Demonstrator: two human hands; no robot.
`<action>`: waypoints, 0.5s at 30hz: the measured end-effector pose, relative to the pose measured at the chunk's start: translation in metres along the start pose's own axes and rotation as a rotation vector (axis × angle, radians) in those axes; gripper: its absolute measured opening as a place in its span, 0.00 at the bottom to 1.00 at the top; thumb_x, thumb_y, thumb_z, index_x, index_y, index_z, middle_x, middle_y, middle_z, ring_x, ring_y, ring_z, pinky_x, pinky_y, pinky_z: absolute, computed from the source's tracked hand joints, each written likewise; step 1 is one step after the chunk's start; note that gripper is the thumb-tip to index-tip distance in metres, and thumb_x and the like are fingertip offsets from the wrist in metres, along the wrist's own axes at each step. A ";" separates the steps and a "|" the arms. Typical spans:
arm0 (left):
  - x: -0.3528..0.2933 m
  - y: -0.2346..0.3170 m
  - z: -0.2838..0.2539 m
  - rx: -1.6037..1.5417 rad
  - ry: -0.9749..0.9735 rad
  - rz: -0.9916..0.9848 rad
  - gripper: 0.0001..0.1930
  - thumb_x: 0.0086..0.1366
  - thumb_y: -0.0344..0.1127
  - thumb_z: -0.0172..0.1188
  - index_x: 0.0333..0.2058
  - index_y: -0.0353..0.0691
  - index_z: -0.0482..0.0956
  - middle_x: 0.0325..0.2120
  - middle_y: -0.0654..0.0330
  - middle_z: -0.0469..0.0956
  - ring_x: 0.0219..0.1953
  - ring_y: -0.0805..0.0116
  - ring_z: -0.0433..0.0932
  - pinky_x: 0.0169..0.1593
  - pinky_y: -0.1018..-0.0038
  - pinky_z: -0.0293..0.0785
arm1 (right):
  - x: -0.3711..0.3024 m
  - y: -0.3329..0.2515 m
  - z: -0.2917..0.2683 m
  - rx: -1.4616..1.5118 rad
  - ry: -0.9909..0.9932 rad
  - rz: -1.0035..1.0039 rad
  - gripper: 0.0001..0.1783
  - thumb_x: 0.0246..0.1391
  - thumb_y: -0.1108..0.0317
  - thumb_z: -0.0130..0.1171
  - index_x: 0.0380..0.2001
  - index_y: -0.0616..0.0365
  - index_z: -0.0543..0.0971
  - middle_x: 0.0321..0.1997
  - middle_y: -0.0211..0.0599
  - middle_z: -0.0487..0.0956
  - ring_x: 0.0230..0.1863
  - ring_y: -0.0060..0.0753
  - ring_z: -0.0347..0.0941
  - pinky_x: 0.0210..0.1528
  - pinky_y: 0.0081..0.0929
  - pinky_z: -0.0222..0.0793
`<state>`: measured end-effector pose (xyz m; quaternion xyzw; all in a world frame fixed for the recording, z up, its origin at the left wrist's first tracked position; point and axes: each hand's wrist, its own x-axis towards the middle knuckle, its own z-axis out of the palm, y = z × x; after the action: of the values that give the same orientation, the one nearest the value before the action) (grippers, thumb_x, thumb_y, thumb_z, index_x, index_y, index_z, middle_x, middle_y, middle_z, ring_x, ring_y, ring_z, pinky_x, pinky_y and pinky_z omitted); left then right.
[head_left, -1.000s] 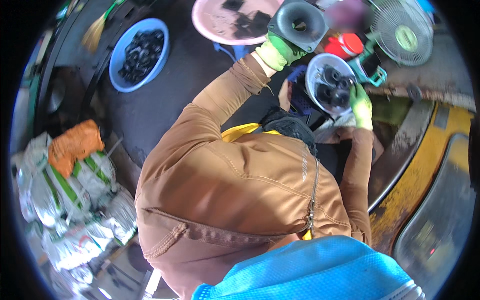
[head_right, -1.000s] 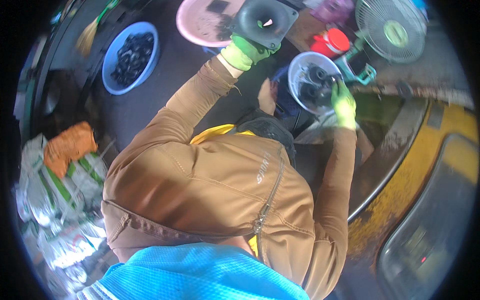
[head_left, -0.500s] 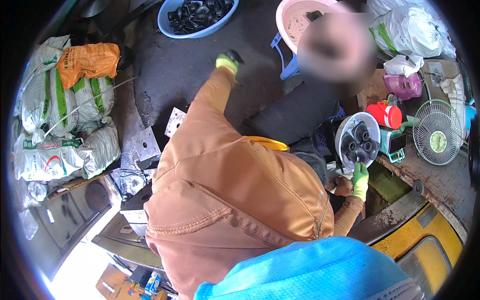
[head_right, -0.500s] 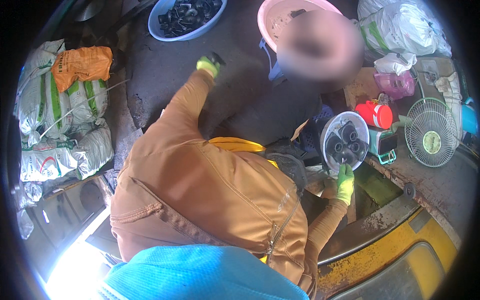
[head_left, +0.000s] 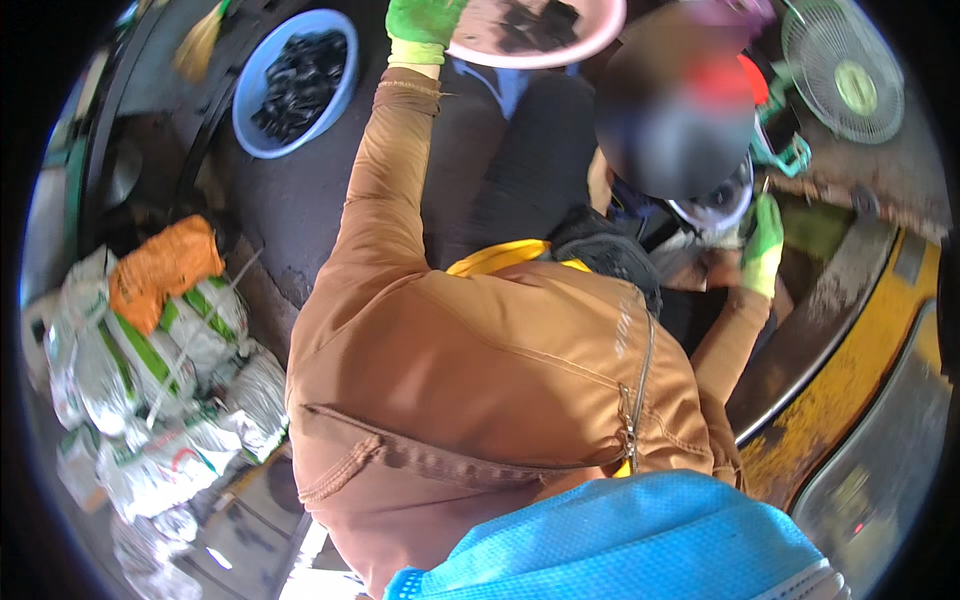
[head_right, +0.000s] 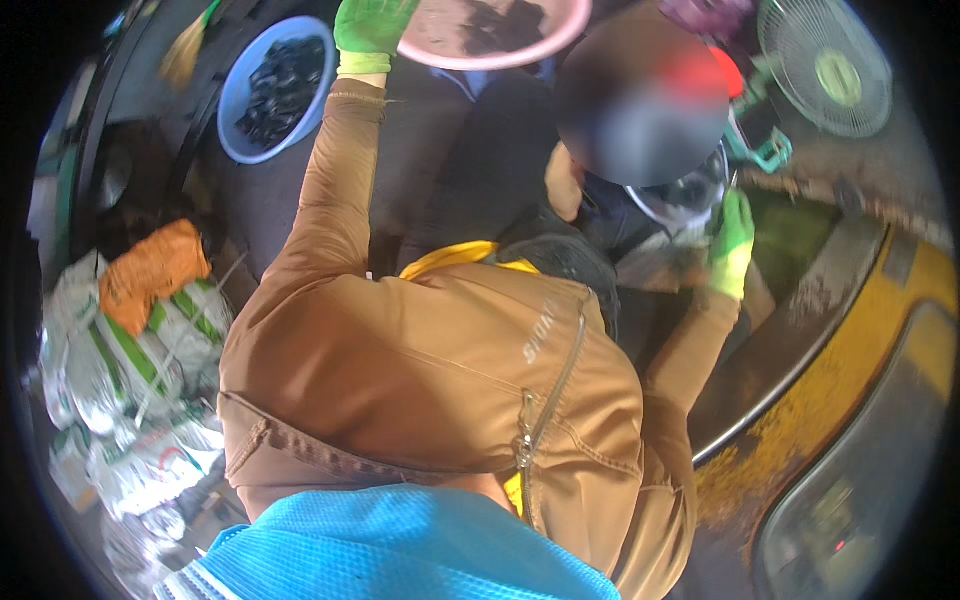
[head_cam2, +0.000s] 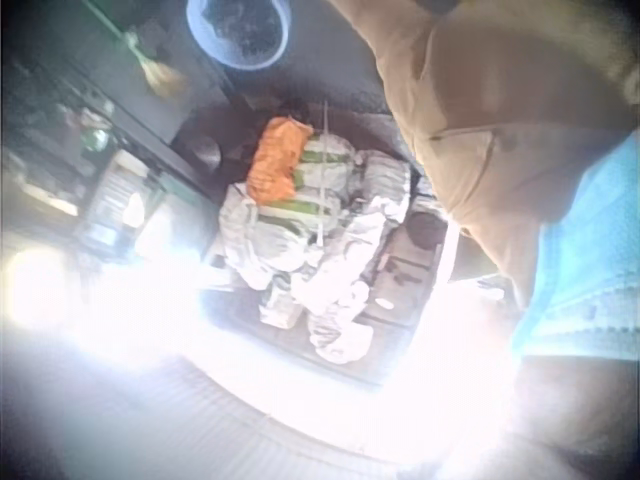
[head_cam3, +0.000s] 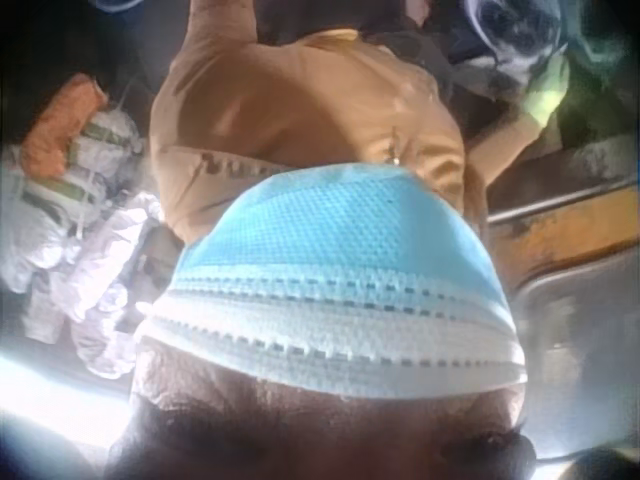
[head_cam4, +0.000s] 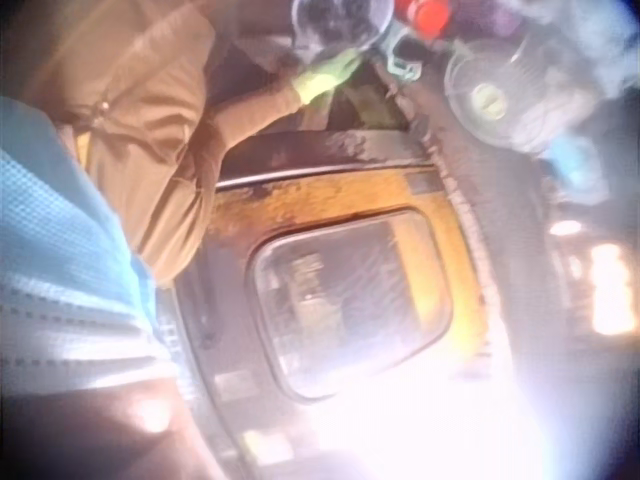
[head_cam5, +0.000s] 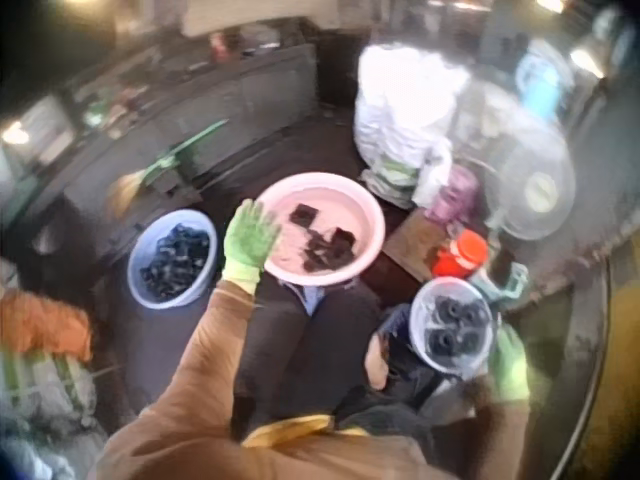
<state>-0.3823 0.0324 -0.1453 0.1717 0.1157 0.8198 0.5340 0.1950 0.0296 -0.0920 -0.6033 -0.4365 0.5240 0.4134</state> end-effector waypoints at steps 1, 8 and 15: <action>-0.004 -0.034 0.022 -0.035 -0.077 -0.087 0.20 0.71 0.47 0.39 0.53 0.46 0.72 0.53 0.61 0.73 0.56 0.54 0.70 0.59 0.52 0.64 | 0.003 -0.001 -0.006 0.194 0.050 -0.002 0.16 0.62 0.55 0.53 0.43 0.54 0.78 0.27 0.19 0.71 0.24 0.12 0.59 0.25 0.15 0.55; -0.056 -0.255 0.124 1.040 -0.671 -0.571 0.19 0.61 0.37 0.58 0.51 0.44 0.75 0.54 0.58 0.71 0.53 0.55 0.72 0.56 0.64 0.69 | 0.026 0.000 -0.065 0.651 0.179 0.036 0.16 0.63 0.51 0.49 0.43 0.50 0.75 0.24 0.23 0.68 0.24 0.23 0.61 0.25 0.22 0.57; -0.085 -0.415 0.114 1.910 -0.921 -0.467 0.27 0.58 0.42 0.53 0.58 0.48 0.69 0.58 0.51 0.67 0.58 0.49 0.69 0.61 0.63 0.64 | 0.016 -0.003 -0.072 0.759 0.067 -0.025 0.15 0.62 0.56 0.51 0.43 0.54 0.75 0.24 0.25 0.71 0.21 0.23 0.63 0.23 0.22 0.59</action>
<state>0.0420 0.1227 -0.2097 0.7812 0.5240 0.1264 0.3148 0.2671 0.0431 -0.0856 -0.4189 -0.2050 0.6234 0.6276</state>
